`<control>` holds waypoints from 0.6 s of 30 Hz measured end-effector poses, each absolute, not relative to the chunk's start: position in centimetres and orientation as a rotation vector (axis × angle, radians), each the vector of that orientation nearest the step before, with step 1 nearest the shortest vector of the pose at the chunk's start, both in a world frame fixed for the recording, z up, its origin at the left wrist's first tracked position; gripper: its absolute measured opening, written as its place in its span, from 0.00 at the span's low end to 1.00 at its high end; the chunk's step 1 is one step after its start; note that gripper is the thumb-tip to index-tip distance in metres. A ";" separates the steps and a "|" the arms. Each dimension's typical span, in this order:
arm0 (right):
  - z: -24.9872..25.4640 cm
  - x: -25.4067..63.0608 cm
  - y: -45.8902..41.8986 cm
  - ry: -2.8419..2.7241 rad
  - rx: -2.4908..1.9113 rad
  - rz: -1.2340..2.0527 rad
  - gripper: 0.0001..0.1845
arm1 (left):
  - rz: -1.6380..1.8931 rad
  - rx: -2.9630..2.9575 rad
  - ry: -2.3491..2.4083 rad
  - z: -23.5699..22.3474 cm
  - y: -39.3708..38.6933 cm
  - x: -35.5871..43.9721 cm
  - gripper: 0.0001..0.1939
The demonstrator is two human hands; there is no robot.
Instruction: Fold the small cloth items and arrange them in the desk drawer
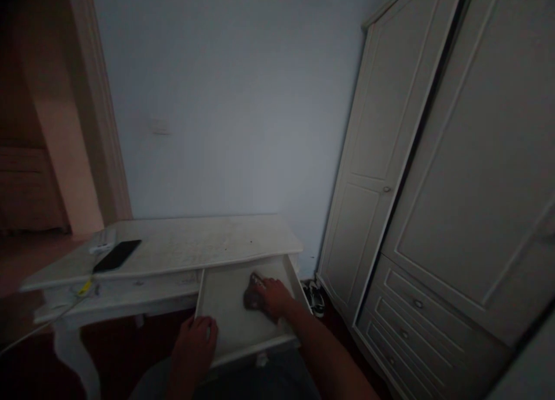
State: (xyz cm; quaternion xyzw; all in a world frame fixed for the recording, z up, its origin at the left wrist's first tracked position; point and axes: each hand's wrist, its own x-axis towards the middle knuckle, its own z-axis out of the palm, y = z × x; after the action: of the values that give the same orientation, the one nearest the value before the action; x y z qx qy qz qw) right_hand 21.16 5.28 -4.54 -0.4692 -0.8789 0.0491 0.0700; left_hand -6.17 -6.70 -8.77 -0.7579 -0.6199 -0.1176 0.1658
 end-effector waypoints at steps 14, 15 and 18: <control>-8.2 7.9 4.6 -2.677 -1.110 -0.012 0.35 | -0.381 -2.108 -1.668 -12.2 -5.4 -7.4 0.20; -7.9 9.1 4.5 -2.770 -0.937 -0.023 0.33 | -0.398 -2.103 -1.683 -12.4 -5.4 -7.4 0.21; -6.7 13.5 4.9 -2.906 -0.695 -0.029 0.30 | -0.390 -2.114 -1.726 -12.5 -5.3 -7.4 0.24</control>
State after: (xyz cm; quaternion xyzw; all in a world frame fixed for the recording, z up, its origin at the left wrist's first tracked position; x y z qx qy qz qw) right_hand 13.50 4.89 -6.67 -0.2318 -0.9697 -0.0098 0.0765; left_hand -7.35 -5.34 -12.46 -0.7526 -0.6147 -0.1388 0.1912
